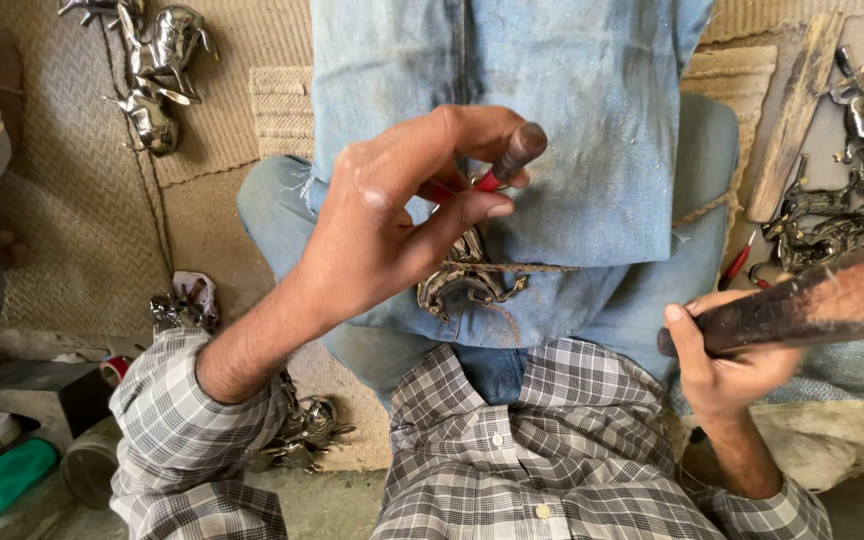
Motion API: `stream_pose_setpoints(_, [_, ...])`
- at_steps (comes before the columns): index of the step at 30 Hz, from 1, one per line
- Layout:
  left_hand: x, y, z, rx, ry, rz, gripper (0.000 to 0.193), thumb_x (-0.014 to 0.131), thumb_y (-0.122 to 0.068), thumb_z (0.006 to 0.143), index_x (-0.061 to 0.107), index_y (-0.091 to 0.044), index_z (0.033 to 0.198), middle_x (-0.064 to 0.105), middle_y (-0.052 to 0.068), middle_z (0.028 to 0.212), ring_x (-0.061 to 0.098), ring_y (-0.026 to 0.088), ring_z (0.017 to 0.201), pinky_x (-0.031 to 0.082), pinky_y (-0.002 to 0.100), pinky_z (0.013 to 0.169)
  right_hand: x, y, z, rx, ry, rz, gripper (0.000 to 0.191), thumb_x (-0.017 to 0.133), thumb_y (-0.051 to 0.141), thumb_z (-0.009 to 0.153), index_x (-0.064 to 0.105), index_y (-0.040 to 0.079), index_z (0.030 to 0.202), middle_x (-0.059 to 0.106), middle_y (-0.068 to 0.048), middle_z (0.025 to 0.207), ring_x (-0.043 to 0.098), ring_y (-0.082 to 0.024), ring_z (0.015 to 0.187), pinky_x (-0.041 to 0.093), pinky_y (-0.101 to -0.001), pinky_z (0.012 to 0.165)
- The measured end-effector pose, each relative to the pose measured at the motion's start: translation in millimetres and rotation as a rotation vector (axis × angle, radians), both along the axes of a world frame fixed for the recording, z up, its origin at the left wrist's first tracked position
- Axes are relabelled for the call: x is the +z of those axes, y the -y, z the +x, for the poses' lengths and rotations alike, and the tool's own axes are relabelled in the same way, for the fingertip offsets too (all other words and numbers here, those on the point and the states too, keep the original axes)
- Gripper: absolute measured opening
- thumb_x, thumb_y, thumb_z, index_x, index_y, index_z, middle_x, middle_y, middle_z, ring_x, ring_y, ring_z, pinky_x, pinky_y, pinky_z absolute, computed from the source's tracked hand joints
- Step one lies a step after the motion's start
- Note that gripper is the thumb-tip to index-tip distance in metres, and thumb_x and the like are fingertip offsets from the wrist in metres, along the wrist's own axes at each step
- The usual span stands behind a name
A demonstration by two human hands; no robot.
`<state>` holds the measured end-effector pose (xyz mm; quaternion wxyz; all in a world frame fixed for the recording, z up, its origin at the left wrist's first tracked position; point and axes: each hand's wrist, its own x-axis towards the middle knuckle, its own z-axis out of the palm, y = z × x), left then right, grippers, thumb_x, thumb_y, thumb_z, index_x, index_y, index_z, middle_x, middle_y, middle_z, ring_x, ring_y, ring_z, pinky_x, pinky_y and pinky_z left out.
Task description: The person sits cross-legged on the floor and uses a hammer and a metal punch to shape a small metal deer figurine. They repeatedly strike the punch with the hammer to refine the figurine's details.
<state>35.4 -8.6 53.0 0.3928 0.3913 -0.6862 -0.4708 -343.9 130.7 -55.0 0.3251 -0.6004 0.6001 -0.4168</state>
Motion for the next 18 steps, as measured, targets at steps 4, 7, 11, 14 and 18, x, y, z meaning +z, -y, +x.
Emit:
stream_pose_setpoints(4, [-7,-7,-3,0.005,0.041,-0.023,0.037,0.074,0.004,0.105,0.056,-0.007,0.135,0.074,0.006,0.119,0.078,0.013,0.109,0.066,0.022,0.081,13,-1,3,0.018,0.137,0.048,0.065,0.076,0.000,0.104,0.027,-0.008,0.145,0.068,-0.012,0.091,0.069,-0.017,0.077,0.058,-0.0261,0.077])
stream_pose_setpoints(7, [-8,-10,-5,-0.012,0.025,-0.023,0.043,0.071,0.005,0.101,0.054,-0.007,0.138,0.072,0.008,0.122,0.076,0.018,0.112,0.066,0.025,0.082,23,-2,10,0.031,0.108,0.096,0.064,0.075,-0.003,0.105,0.027,-0.009,0.145,0.068,-0.013,0.086,0.070,-0.018,0.074,0.057,-0.0287,0.080])
stream_pose_setpoints(11, [-9,-5,-9,-0.082,0.214,-0.138,0.049,0.078,0.000,0.098,0.058,-0.013,0.142,0.075,0.003,0.114,0.076,0.018,0.090,0.061,0.033,0.077,31,-5,19,0.035,0.133,0.116,0.064,0.076,0.000,0.097,0.031,-0.007,0.143,0.068,-0.008,0.086,0.068,-0.014,0.072,0.056,-0.0266,0.077])
stream_pose_setpoints(14, [-11,3,-17,-0.219,0.131,-0.258,0.051,0.074,0.005,0.088,0.057,-0.010,0.133,0.074,0.005,0.118,0.074,0.027,0.095,0.059,0.039,0.075,31,-13,23,0.064,0.095,0.133,0.051,0.078,-0.001,0.096,0.040,-0.005,0.130,0.067,-0.010,0.087,0.067,-0.015,0.073,0.055,-0.0245,0.069])
stream_pose_setpoints(18, [-10,11,-24,-0.256,0.281,-0.374,0.049,0.076,0.000,0.088,0.063,-0.012,0.133,0.076,0.003,0.121,0.073,0.025,0.092,0.059,0.038,0.069,26,-25,26,0.063,0.065,0.136,0.044,0.079,-0.002,0.096,0.045,-0.003,0.123,0.068,-0.011,0.086,0.066,-0.014,0.072,0.053,-0.0230,0.066])
